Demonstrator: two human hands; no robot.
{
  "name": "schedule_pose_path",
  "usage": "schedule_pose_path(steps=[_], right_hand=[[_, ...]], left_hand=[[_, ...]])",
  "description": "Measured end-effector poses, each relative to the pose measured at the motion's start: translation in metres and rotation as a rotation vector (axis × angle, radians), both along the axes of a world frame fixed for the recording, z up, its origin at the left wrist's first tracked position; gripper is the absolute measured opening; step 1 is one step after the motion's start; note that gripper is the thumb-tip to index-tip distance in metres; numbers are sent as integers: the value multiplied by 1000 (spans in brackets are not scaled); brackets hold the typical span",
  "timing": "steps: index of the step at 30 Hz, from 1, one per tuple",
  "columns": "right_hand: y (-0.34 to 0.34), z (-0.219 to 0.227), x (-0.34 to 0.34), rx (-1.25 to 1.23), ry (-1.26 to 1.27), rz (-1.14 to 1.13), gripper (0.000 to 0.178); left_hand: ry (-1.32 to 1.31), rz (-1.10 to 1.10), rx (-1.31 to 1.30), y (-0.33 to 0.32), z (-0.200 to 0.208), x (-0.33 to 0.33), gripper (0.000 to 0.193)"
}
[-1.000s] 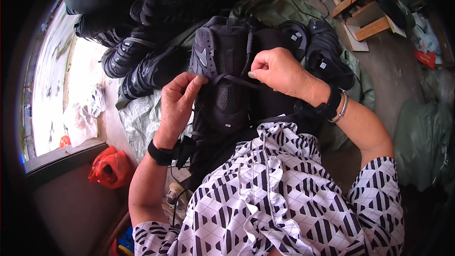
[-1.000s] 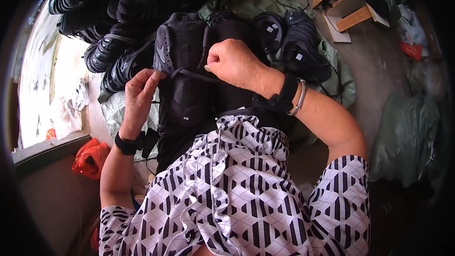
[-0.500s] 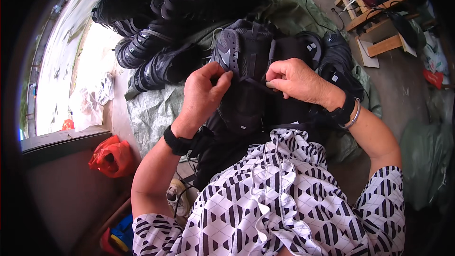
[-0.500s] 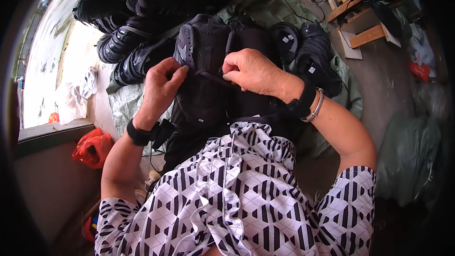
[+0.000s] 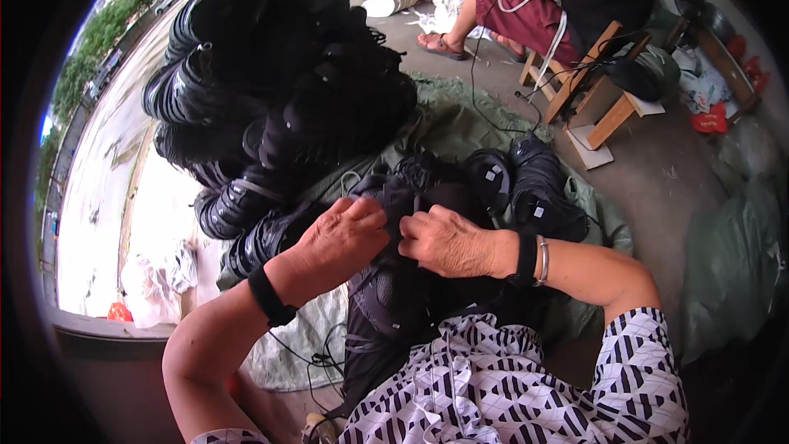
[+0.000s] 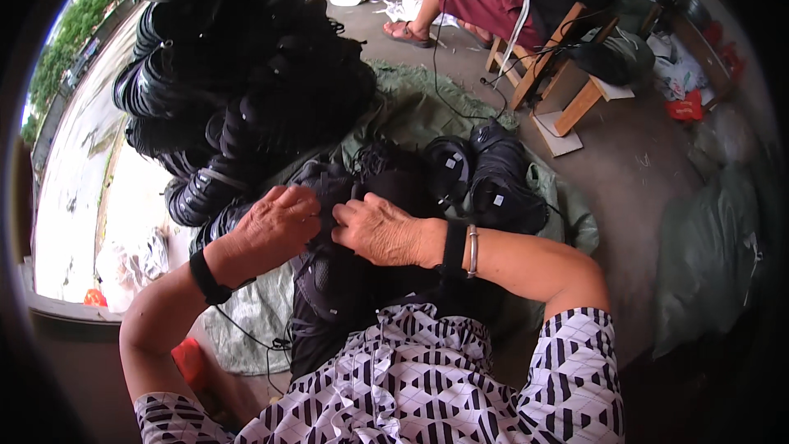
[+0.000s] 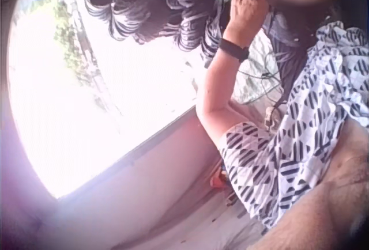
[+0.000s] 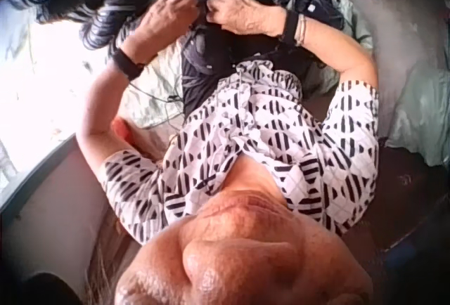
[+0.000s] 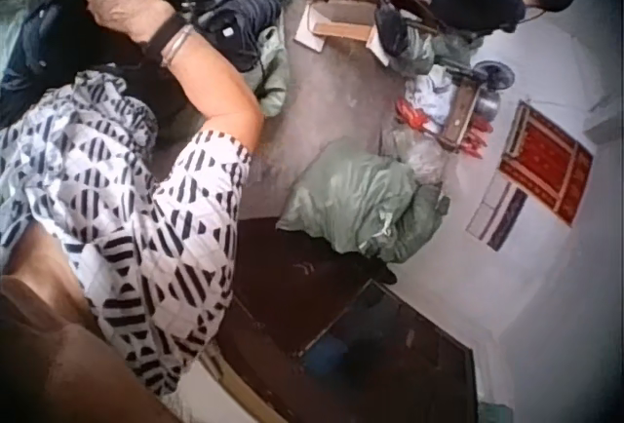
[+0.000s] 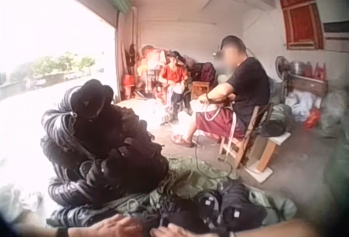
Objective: The person is sitting on the floor and lacing a black sneaker. They thread the laces through the eyelets, pull them tight, and tie a knot. The person is surrounded by a large pile of similar black shoes.
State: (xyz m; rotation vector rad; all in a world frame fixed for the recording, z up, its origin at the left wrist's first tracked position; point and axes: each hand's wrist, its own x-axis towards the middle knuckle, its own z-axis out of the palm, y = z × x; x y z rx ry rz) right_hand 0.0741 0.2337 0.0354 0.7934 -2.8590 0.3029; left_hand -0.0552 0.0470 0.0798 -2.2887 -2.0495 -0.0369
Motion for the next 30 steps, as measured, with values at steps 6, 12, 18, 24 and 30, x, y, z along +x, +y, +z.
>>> schedule_pose_path(steps=[6, 12, 18, 24, 30], right_hand=[[13, -7, -1, -128, -166, -10, 27], [13, -15, -2, -212, -144, 3, 23], [21, -17, -5, -240, -143, 61, 22], [21, -20, -3, -208, -109, 53, 25], [20, -25, -2, -10, 185, 59, 13]], left_hand=[[-70, 17, -293, 6, 3, -12, 19], [-40, 317, -512, 15, -4, 12, 17], [-840, 569, -161, 30, 8, -3, 16], [-1316, 885, -162, 40, -14, 7, 15], [-443, 523, -319, 47, -14, 21, 21]])
